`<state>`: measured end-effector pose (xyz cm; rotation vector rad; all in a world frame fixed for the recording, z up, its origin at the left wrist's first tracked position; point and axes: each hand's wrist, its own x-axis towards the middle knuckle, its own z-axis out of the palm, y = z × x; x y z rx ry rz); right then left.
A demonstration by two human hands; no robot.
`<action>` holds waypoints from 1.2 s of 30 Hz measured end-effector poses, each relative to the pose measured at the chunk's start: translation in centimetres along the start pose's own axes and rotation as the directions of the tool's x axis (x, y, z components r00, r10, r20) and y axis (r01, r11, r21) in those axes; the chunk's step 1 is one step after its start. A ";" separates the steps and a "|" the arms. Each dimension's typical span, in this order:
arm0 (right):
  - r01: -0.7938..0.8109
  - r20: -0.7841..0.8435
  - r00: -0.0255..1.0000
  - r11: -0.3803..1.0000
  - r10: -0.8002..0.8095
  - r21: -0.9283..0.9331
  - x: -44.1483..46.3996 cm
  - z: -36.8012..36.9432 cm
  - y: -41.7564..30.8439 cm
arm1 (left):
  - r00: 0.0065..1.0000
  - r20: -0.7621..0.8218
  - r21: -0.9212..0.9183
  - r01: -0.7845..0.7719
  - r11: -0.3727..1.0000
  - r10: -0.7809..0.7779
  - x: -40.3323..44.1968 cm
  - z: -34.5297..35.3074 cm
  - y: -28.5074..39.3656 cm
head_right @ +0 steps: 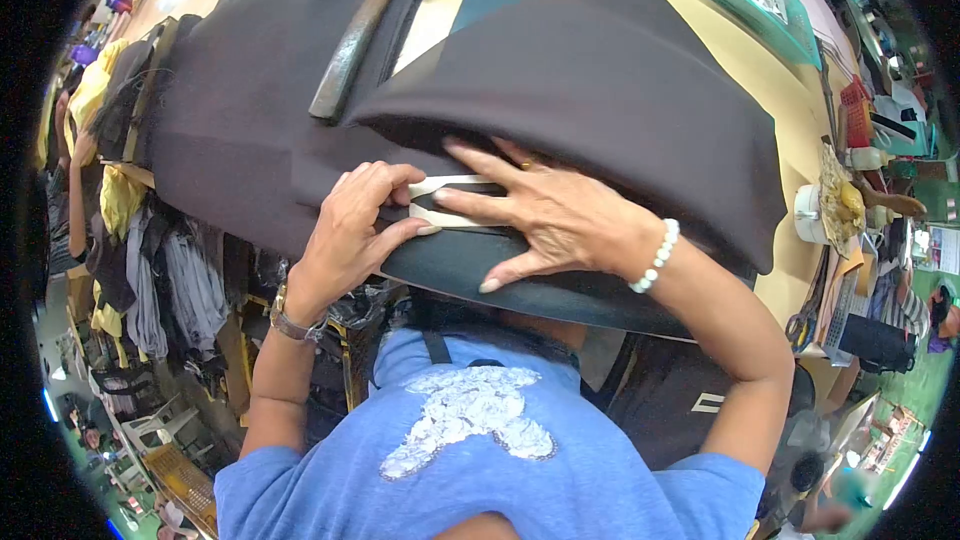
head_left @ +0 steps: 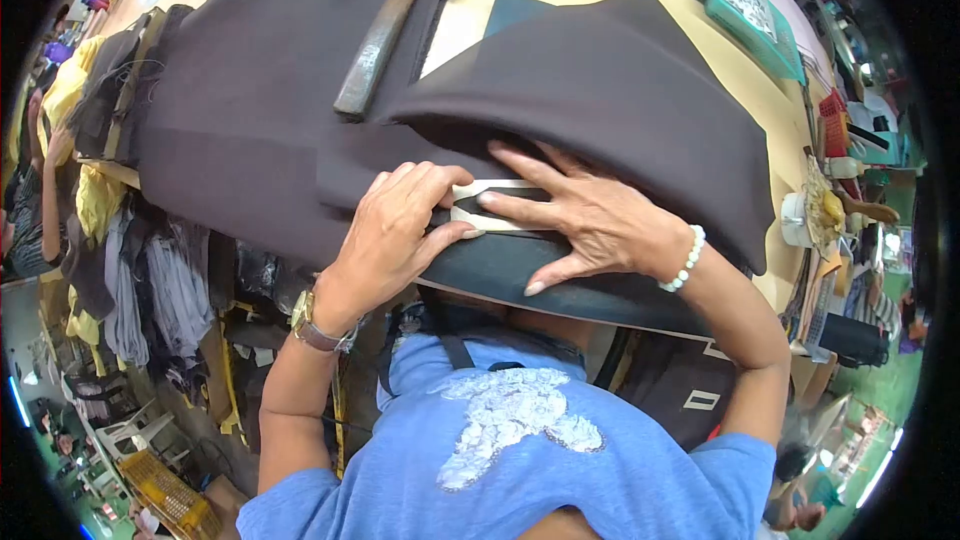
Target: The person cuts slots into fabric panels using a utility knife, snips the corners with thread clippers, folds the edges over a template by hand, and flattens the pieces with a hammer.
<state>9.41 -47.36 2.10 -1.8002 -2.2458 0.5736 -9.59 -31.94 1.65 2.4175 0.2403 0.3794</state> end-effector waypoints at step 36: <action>-0.279 -0.423 0.871 0.960 0.251 -0.005 1.7 0.0 0.6 | 0.808 -0.588 0.312 0.175 0.934 0.045 -1.3 -0.2 -2.0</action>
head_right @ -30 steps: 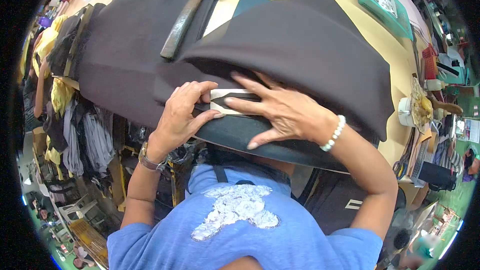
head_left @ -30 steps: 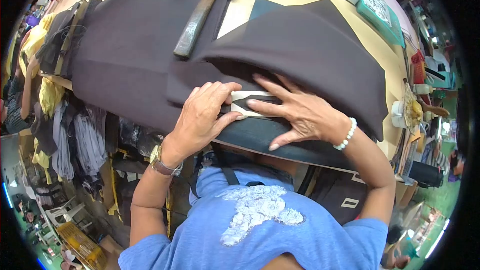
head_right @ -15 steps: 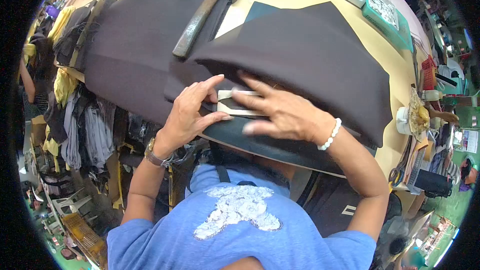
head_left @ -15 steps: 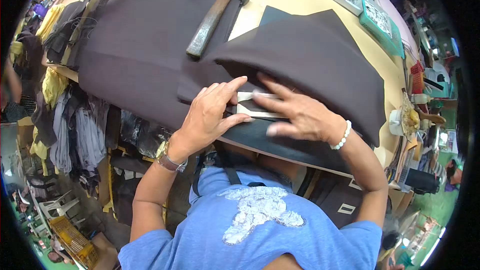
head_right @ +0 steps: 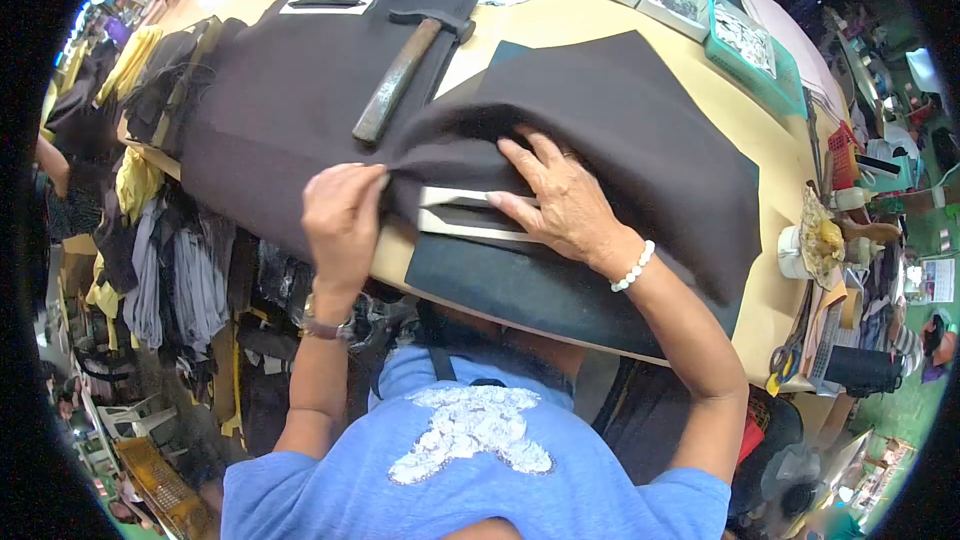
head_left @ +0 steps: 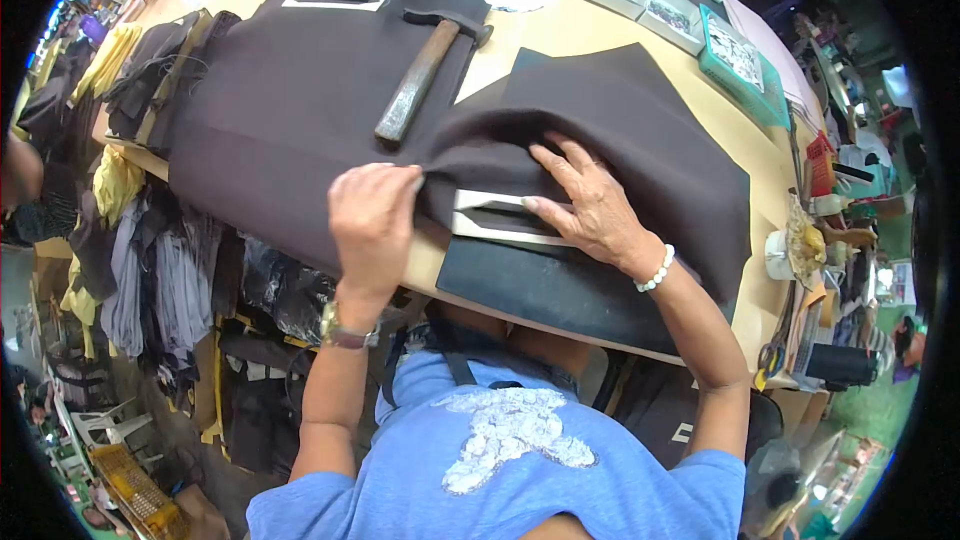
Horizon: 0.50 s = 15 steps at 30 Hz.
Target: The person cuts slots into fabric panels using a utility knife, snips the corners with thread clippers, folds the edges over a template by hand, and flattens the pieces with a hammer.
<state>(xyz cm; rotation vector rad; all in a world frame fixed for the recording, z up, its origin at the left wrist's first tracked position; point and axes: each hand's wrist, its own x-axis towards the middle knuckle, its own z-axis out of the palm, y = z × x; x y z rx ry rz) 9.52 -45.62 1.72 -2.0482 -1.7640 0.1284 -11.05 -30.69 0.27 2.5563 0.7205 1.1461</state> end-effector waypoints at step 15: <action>0.193 0.198 0.523 0.341 -0.829 0.920 2.7 1.7 -23.9 | 0.475 -0.852 0.027 0.457 0.889 -0.218 -9.1 -28.6 -7.3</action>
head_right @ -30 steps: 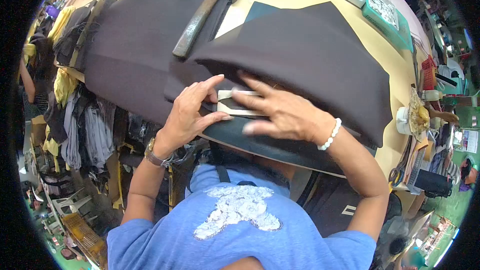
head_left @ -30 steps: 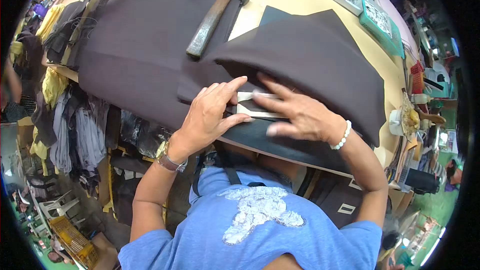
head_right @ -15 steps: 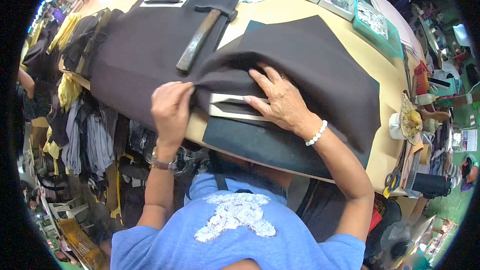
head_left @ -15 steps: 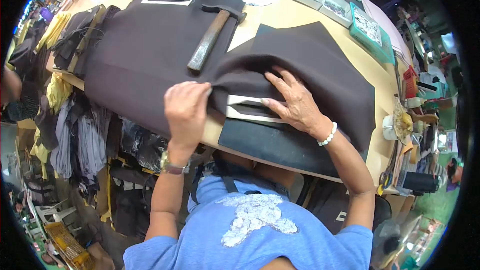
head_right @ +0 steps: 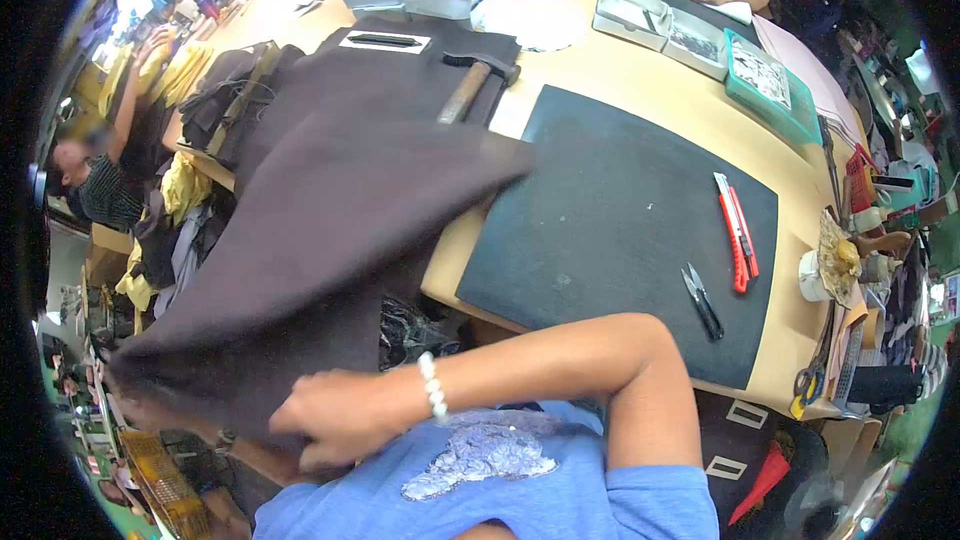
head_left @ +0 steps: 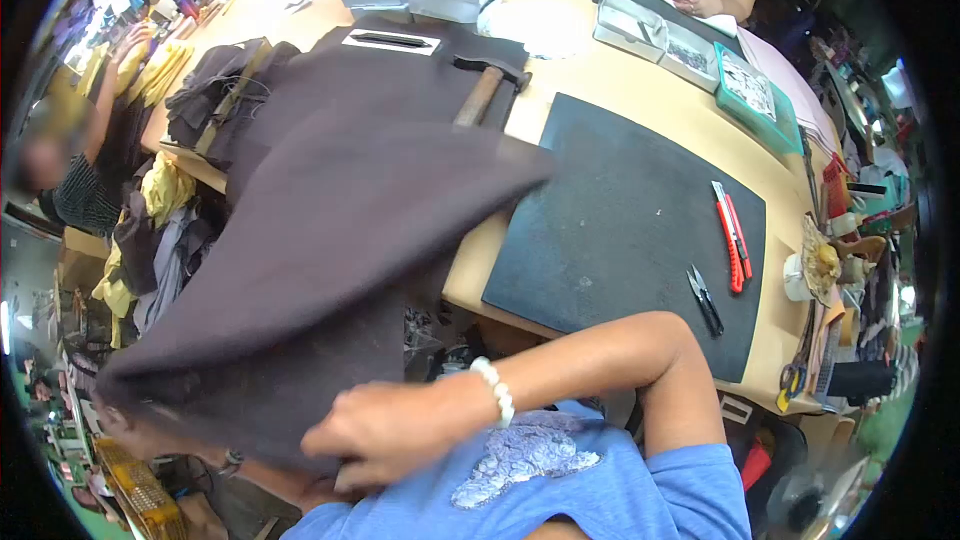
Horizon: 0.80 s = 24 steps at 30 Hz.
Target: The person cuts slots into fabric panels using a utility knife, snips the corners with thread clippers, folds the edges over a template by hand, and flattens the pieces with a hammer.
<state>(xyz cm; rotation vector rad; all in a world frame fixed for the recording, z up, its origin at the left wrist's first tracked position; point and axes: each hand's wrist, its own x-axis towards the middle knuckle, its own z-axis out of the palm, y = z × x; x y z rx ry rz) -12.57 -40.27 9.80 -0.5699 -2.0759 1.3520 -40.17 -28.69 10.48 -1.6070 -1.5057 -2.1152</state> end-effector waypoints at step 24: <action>-0.633 -0.976 0.206 0.770 0.075 -0.074 -10.1 -23.3 11.1 | 0.681 0.605 0.074 -0.565 0.822 0.413 -2.8 44.1 -3.2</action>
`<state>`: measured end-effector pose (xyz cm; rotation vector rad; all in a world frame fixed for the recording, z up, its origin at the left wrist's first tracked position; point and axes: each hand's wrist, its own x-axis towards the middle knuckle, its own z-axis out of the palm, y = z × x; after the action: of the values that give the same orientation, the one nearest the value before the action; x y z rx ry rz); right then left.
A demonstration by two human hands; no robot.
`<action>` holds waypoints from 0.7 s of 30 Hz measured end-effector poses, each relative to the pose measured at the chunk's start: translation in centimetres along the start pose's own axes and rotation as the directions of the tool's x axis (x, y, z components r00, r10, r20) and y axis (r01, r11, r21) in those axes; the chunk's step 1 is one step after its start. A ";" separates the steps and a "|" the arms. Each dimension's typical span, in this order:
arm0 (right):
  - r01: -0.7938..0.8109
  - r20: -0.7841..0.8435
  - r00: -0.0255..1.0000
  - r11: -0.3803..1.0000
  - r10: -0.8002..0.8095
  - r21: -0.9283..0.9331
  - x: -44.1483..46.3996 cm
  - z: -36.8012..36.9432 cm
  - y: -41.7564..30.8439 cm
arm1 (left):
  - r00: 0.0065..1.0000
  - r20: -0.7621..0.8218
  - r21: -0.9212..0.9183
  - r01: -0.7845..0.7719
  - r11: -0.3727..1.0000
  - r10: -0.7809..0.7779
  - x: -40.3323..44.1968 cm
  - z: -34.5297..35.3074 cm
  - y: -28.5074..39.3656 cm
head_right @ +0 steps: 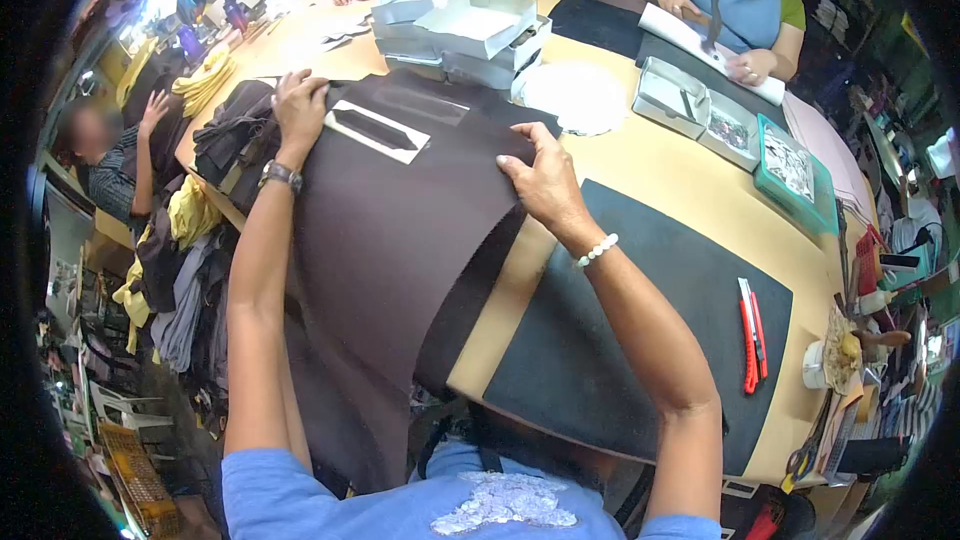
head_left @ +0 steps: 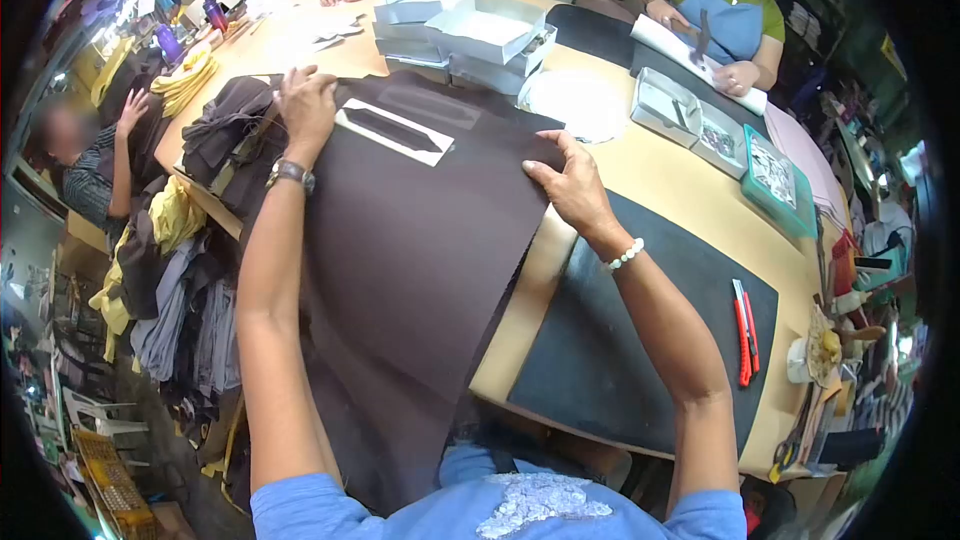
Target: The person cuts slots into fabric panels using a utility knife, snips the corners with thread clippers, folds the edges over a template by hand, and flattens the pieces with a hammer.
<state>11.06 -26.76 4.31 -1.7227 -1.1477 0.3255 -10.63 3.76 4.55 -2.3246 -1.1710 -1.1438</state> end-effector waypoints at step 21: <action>-0.214 -0.198 0.960 0.975 0.199 -0.058 6.3 1.9 8.2 | 0.905 0.425 -0.304 0.175 0.936 -0.031 -3.0 4.2 12.8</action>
<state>17.47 -20.93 -1.63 -1.9046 -0.8531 0.2376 0.48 -3.52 0.59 -2.9087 -1.3406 -0.9695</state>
